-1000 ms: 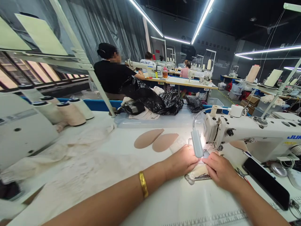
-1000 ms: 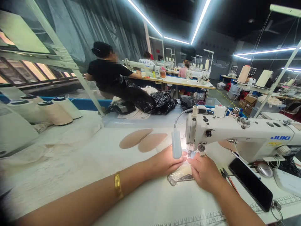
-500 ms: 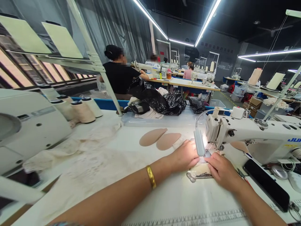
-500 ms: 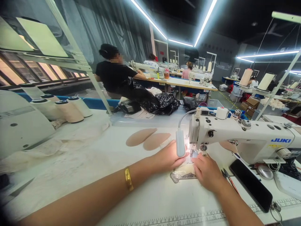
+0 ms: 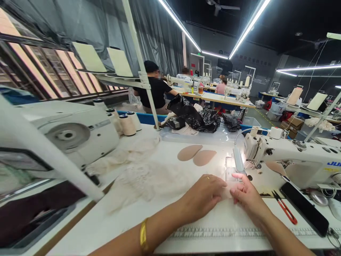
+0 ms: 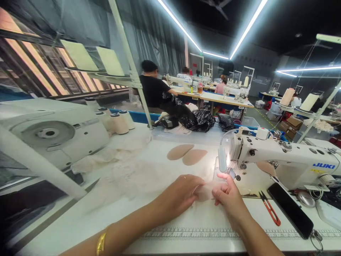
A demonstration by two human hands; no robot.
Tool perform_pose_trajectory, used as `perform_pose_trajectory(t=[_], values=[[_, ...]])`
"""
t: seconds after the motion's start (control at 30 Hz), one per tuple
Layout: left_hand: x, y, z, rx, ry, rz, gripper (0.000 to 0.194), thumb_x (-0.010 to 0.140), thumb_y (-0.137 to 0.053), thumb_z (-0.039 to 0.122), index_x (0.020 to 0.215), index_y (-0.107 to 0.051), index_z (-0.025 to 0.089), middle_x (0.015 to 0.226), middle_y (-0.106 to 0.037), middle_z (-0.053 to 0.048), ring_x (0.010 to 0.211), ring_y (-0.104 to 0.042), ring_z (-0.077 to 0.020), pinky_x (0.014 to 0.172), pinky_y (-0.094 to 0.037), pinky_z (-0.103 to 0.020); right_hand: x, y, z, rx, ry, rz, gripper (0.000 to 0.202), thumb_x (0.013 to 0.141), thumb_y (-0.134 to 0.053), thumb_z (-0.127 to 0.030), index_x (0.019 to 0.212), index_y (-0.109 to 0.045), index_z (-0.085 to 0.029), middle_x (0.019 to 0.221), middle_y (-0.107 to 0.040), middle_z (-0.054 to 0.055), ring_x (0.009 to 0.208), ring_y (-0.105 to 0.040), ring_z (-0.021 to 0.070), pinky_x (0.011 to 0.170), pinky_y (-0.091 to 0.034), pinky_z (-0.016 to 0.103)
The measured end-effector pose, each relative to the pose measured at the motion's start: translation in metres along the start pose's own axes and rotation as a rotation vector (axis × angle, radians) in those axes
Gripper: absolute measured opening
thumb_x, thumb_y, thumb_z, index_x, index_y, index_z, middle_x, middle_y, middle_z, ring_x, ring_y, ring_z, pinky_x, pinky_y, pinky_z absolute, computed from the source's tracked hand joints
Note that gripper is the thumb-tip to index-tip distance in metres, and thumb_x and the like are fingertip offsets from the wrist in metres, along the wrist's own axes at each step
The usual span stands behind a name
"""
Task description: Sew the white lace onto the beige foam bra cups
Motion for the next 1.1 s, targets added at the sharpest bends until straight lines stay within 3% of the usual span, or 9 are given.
perform_pose_trajectory(t=[0.17,0.23,0.37,0.43,0.53,0.63,0.8,0.93,1.1], values=[[-0.057,0.017,-0.008,-0.116,0.46,0.291,0.016,0.092,-0.063,0.028,0.105,-0.071,0.025,0.105,-0.074,-0.009,0.098,-0.068,-0.0295,0.088,-0.054,-0.042,-0.022,-0.026,-0.002,0.321,0.009,0.097,0.075,0.077,-0.089,-0.043,0.141,-0.053,-0.031,0.089,-0.067,-0.001,0.072,-0.056,0.014,0.069,-0.046,0.025],[-0.073,0.003,0.009,-0.441,0.606,0.316,0.019,0.093,-0.066,0.042,0.099,-0.074,0.025,0.094,-0.075,-0.008,0.089,-0.07,-0.0288,0.081,-0.055,-0.039,-0.03,-0.033,-0.004,0.361,0.016,0.113,0.074,0.078,-0.09,-0.042,0.142,-0.054,-0.034,0.087,-0.065,-0.004,0.07,-0.055,0.0131,0.071,-0.047,0.025],[-0.072,-0.04,0.066,-1.399,0.812,0.049,0.051,0.09,-0.066,0.067,0.102,-0.075,0.018,0.084,-0.076,-0.01,0.073,-0.071,-0.0242,0.069,-0.055,-0.034,-0.051,-0.043,0.003,0.333,0.13,0.17,0.069,0.079,-0.088,-0.044,0.14,-0.057,-0.035,0.082,-0.061,-0.005,0.072,-0.057,0.0146,0.073,-0.05,0.027],[-0.057,-0.043,0.081,-1.649,0.883,0.183,0.048,0.085,-0.077,0.061,0.101,-0.074,0.015,0.09,-0.077,-0.012,0.08,-0.073,-0.0249,0.073,-0.057,-0.033,-0.064,-0.045,0.016,0.278,0.178,0.21,0.074,0.077,-0.089,-0.048,0.141,-0.056,-0.034,0.086,-0.064,-0.003,0.078,-0.062,0.0184,0.074,-0.051,0.03],[-0.035,-0.032,0.078,-1.716,0.943,0.544,0.042,0.071,-0.093,0.042,0.098,-0.075,0.015,0.097,-0.079,-0.011,0.091,-0.073,-0.0254,0.077,-0.058,-0.029,-0.082,-0.039,0.041,0.162,0.212,0.308,0.076,0.077,-0.087,-0.055,0.142,-0.056,-0.03,0.091,-0.068,0.001,0.082,-0.065,0.0215,0.077,-0.052,0.032],[-0.026,-0.028,0.068,-1.752,1.035,0.716,0.033,0.071,-0.094,0.029,0.094,-0.075,0.014,0.098,-0.079,-0.009,0.09,-0.073,-0.0231,0.074,-0.058,-0.025,-0.091,-0.027,0.056,0.071,0.257,0.459,0.067,0.082,-0.083,-0.058,0.137,-0.059,-0.028,0.08,-0.063,-0.003,0.075,-0.06,0.0168,0.078,-0.049,0.029],[-0.025,-0.037,0.075,-1.933,1.115,0.626,0.022,0.089,-0.08,0.029,0.1,-0.077,0.01,0.104,-0.078,-0.014,0.09,-0.075,-0.0249,0.075,-0.062,-0.03,-0.093,-0.019,0.06,0.038,0.339,0.544,0.065,0.085,-0.081,-0.055,0.139,-0.057,-0.026,0.075,-0.058,-0.005,0.067,-0.055,0.0148,0.072,-0.046,0.028],[-0.023,-0.032,0.081,-1.865,0.961,0.642,0.036,0.071,-0.095,0.027,0.1,-0.078,0.013,0.107,-0.079,-0.012,0.103,-0.074,-0.0283,0.079,-0.061,-0.028,-0.097,-0.02,0.067,0.016,0.333,0.524,0.068,0.086,-0.082,-0.051,0.142,-0.056,-0.023,0.077,-0.064,-0.002,0.067,-0.059,0.0159,0.068,-0.047,0.028],[-0.022,-0.029,0.08,-1.774,0.981,0.642,0.047,0.064,-0.1,0.036,0.1,-0.078,0.014,0.108,-0.079,-0.012,0.111,-0.072,-0.032,0.089,-0.06,-0.033,-0.092,-0.017,0.06,0.076,0.255,0.433,0.075,0.084,-0.082,-0.055,0.145,-0.052,-0.025,0.08,-0.067,-0.002,0.075,-0.065,0.0188,0.075,-0.052,0.031]])
Point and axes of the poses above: each hand's wrist, its own x-axis towards the middle knuckle, its own y-axis out of the back of the hand, z = x × y, the point moved 2 cm from there along x, towards the middle knuckle
